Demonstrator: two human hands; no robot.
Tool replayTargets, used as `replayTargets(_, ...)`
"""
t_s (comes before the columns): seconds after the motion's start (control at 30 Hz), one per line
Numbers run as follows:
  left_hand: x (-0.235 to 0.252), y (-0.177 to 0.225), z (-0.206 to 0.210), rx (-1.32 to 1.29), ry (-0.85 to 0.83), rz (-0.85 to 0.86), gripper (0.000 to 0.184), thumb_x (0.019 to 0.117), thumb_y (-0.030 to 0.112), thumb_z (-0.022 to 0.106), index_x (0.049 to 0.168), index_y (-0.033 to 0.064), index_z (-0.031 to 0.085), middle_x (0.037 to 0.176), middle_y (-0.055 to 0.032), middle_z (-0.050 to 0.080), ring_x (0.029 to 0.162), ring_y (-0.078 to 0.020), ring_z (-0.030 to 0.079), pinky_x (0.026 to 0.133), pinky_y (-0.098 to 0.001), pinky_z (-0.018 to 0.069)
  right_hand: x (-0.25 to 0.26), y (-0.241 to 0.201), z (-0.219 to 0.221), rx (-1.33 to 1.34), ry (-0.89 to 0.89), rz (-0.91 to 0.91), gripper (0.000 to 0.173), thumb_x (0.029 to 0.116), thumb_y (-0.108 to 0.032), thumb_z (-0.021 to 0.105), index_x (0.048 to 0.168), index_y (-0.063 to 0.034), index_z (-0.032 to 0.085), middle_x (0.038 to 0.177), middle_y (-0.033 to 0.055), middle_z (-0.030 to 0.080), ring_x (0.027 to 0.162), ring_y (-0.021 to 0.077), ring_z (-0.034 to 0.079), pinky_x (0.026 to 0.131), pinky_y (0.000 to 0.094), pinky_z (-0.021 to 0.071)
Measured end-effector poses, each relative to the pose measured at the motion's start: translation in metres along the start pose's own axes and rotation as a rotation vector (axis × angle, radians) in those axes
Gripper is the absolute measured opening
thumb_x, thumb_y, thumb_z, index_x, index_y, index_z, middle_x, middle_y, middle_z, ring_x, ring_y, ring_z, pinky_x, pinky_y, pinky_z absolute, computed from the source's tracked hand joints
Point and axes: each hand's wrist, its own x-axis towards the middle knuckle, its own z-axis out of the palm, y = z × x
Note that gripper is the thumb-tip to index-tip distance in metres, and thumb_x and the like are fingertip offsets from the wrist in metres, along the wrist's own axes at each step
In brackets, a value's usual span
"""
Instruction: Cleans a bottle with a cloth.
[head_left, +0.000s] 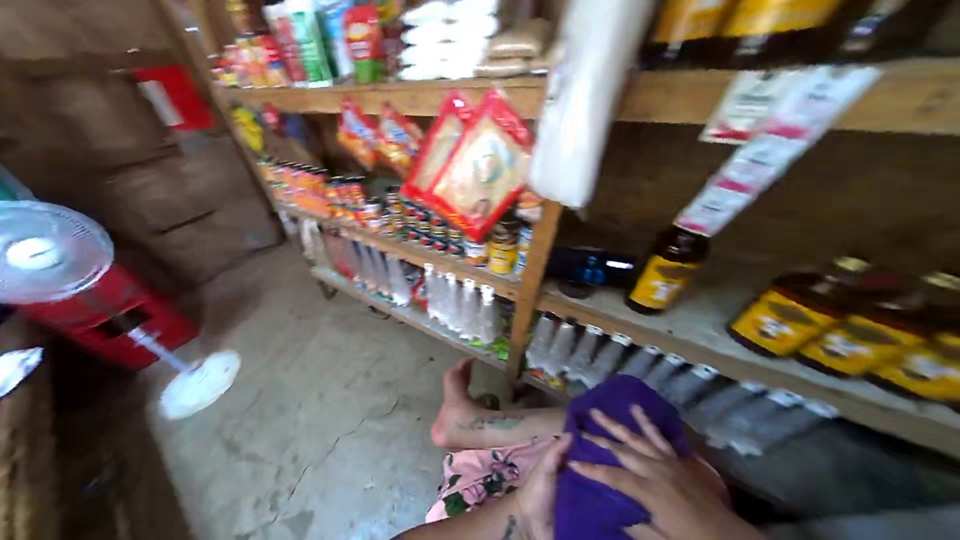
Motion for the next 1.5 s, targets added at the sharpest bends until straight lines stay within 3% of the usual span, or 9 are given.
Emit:
replayTargets(0.1,0.003,-0.001,-0.004,-0.029,0.019,0.081,0.056,0.0961,0.067,0.047,0.118,0.0194,0.067,0.109,-0.0008,0.075,0.103,-0.0106,0.071,0.088,-0.0319,0.0585,-0.002,-0.014,0.019,0.005,-0.018,-0.067,0.055,0.0793,-0.033,0.077,0.133,-0.0265,0.069,0.137,0.0124,0.065,0.143,0.0387,0.046,0.116,0.0728,0.0240)
replayTargets(0.3,-0.001,0.000,-0.002,-0.038,-0.014,0.109,0.062,0.0815,0.070,0.067,0.116,0.0191,0.072,0.109,-0.0018,0.076,0.105,-0.0114,0.071,0.092,-0.0326,0.0579,-0.003,-0.013,0.019,-0.042,-0.016,-0.107,0.052,0.0856,-0.041,0.069,0.136,-0.0298,0.065,0.138,0.0066,0.065,0.144,0.0317,0.046,0.119,0.0639,0.0263)
replayTargets(0.47,-0.002,0.001,-0.004,0.072,-0.125,0.092,0.063,0.0804,0.073,0.066,0.117,0.0225,0.073,0.111,0.0014,0.076,0.107,-0.0085,0.070,0.095,-0.0308,0.0562,0.000,-0.004,0.012,-0.085,0.106,-0.011,0.050,0.0835,-0.038,0.070,0.133,-0.0312,0.067,0.141,0.0001,0.063,0.144,0.0279,0.047,0.119,0.0622,0.0291)
replayTargets(0.6,-0.008,0.001,-0.001,0.175,-0.089,-0.042,0.076,0.0707,0.083,0.064,0.117,0.0238,0.073,0.109,0.0013,0.076,0.103,-0.0100,0.072,0.090,-0.0309,0.0586,0.001,0.006,0.000,-0.105,0.223,0.111,0.049,0.0857,-0.040,0.069,0.134,-0.0299,0.066,0.143,0.0023,0.062,0.142,0.0323,0.048,0.115,0.0687,0.0302)
replayTargets(0.73,-0.009,-0.001,-0.004,0.198,-0.140,-0.020,0.073,0.0749,0.079,0.066,0.117,0.0197,0.073,0.110,-0.0009,0.076,0.105,-0.0113,0.071,0.093,-0.0322,0.0575,0.004,0.004,-0.023,-0.050,0.229,0.225,0.052,0.0852,-0.036,0.071,0.136,-0.0255,0.067,0.144,0.0071,0.061,0.144,0.0372,0.045,0.115,0.0766,0.0184)
replayTargets(0.9,-0.012,0.000,-0.001,0.164,-0.266,-0.026,0.053,0.0859,0.066,0.066,0.119,0.0242,0.073,0.112,0.0034,0.076,0.106,-0.0065,0.070,0.095,-0.0278,0.0562,0.002,0.004,-0.019,-0.030,0.246,0.203,0.047,0.0857,-0.032,0.071,0.131,-0.0204,0.069,0.131,0.0142,0.068,0.137,0.0423,0.051,0.114,0.0742,0.0241)
replayTargets(0.97,-0.012,0.000,0.002,0.161,-0.254,-0.026,0.050,0.0865,0.063,0.068,0.118,0.0242,0.073,0.111,0.0036,0.076,0.105,-0.0059,0.071,0.094,-0.0270,0.0564,0.000,0.010,-0.009,-0.101,0.315,0.163,0.044,0.0881,-0.040,0.066,0.129,-0.0231,0.069,0.124,0.0111,0.069,0.133,0.0356,0.055,0.116,0.0686,0.0262)
replayTargets(1.1,-0.012,0.001,0.003,0.168,-0.216,-0.047,0.050,0.0845,0.063,0.070,0.114,0.0232,0.073,0.108,0.0022,0.076,0.102,-0.0073,0.072,0.092,-0.0280,0.0575,0.001,0.015,-0.003,-0.148,0.358,0.128,0.042,0.0913,-0.045,0.060,0.126,-0.0237,0.068,0.119,0.0106,0.069,0.127,0.0315,0.059,0.117,0.0653,0.0262)
replayTargets(1.5,-0.011,0.000,0.001,0.214,-0.168,-0.080,0.057,0.0830,0.064,0.071,0.119,0.0199,0.068,0.109,0.0012,0.076,0.103,-0.0099,0.072,0.092,-0.0306,0.0581,0.001,0.018,-0.003,-0.129,0.358,0.152,0.039,0.0885,-0.044,0.063,0.121,-0.0236,0.070,0.113,0.0094,0.069,0.122,0.0296,0.061,0.117,0.0641,0.0283)
